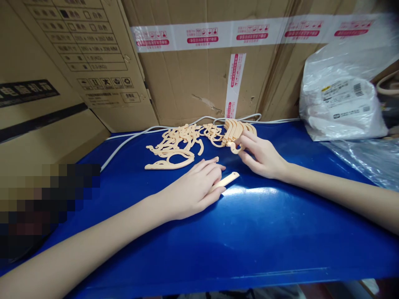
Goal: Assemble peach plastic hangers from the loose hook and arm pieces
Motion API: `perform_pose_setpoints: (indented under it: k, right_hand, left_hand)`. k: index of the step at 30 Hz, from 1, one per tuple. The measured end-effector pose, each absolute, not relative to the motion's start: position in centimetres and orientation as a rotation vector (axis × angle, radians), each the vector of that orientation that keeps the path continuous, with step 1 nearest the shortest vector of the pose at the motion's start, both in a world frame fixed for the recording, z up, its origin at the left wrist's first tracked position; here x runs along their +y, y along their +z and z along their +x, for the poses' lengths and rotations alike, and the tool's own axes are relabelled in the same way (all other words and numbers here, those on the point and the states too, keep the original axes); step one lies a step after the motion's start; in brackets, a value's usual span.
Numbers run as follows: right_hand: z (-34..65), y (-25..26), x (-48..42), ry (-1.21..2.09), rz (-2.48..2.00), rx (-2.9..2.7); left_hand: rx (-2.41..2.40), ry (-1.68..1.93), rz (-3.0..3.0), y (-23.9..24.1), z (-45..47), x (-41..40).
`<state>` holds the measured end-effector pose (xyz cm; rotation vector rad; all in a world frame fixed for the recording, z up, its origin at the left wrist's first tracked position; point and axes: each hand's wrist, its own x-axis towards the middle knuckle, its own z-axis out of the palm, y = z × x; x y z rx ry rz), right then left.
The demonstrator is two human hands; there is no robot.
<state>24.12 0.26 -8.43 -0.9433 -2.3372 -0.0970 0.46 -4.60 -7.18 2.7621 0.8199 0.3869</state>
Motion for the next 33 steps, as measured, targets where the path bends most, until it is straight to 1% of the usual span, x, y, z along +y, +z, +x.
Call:
perform_pose_setpoints:
  k: [4, 12, 17, 23, 29, 33]
  right_hand:
    - [23.92, -8.50, 0.30, -0.132, -1.043, -2.348]
    - [24.08, -8.57, 0.48, 0.052, -0.999, -2.449]
    - [23.91, -8.56, 0.44, 0.013, -1.049, -2.484]
    - [23.61, -8.26, 0.22, 0.048, -0.900, -2.610]
    - [23.88, -8.36, 0.28, 0.127, -0.881, -2.661]
    - [23.96, -8.29, 0.14, 0.085, -0.836, -2.685]
  left_hand:
    - [0.889, 0.458, 2.689, -7.22, 0.37, -4.44]
    - [0.924, 0.453, 2.660, -7.54, 0.35, -4.31]
    - [0.938, 0.463, 2.662, -7.48, 0.39, -4.34]
    - [0.916, 0.496, 2.690, -7.52, 0.43, -4.29]
    - [0.911, 0.501, 2.691, -7.71, 0.40, -4.24]
    - [0.907, 0.500, 2.696, -7.78, 0.33, -4.24]
